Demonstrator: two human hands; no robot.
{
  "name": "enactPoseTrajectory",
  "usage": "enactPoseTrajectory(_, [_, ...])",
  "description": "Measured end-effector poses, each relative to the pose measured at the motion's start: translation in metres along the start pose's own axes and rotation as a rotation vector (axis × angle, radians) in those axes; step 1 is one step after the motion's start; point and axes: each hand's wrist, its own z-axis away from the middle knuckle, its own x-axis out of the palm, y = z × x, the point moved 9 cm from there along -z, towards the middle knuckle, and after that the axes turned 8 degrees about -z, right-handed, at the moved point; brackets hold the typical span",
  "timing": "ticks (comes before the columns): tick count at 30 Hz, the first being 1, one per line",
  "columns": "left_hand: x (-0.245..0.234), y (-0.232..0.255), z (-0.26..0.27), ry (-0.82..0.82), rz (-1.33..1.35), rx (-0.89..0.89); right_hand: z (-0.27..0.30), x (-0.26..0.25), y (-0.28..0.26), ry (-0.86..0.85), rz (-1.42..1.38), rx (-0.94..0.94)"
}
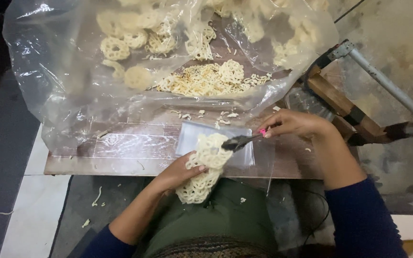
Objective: Manually sorting and packaging snacks into small plastic bags using hands and tongs.
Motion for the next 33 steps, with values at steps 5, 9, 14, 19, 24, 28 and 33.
enactPoseTrajectory(5, [0.004, -0.005, -0.012, 0.055, -0.198, 0.003, 0.000, 0.028, -0.040, -0.082, 0.125, -0.104])
enactPoseTrajectory(9, [-0.008, 0.013, -0.003, 0.142, -0.150, -0.014, 0.013, 0.013, -0.036, 0.093, 0.109, 0.023])
enactPoseTrajectory(14, [0.000, 0.017, -0.007, 0.062, -0.245, -0.006, -0.014, 0.007, 0.014, 0.228, -0.096, -0.143])
enactPoseTrajectory(19, [0.004, 0.030, 0.000, -0.002, -0.221, 0.005, -0.036, 0.041, 0.021, 0.101, -0.236, -0.137])
enactPoseTrajectory(24, [-0.009, 0.034, -0.006, 0.039, -0.245, -0.004, -0.042, 0.040, 0.012, 0.292, -0.296, -0.103])
enactPoseTrajectory(28, [-0.018, 0.032, -0.012, 0.106, -0.152, -0.066, -0.035, 0.032, -0.025, 0.489, 0.133, -0.137])
enactPoseTrajectory(33, [-0.025, 0.050, -0.017, 0.195, -0.103, -0.037, -0.038, 0.031, -0.058, 0.672, 0.413, -0.142])
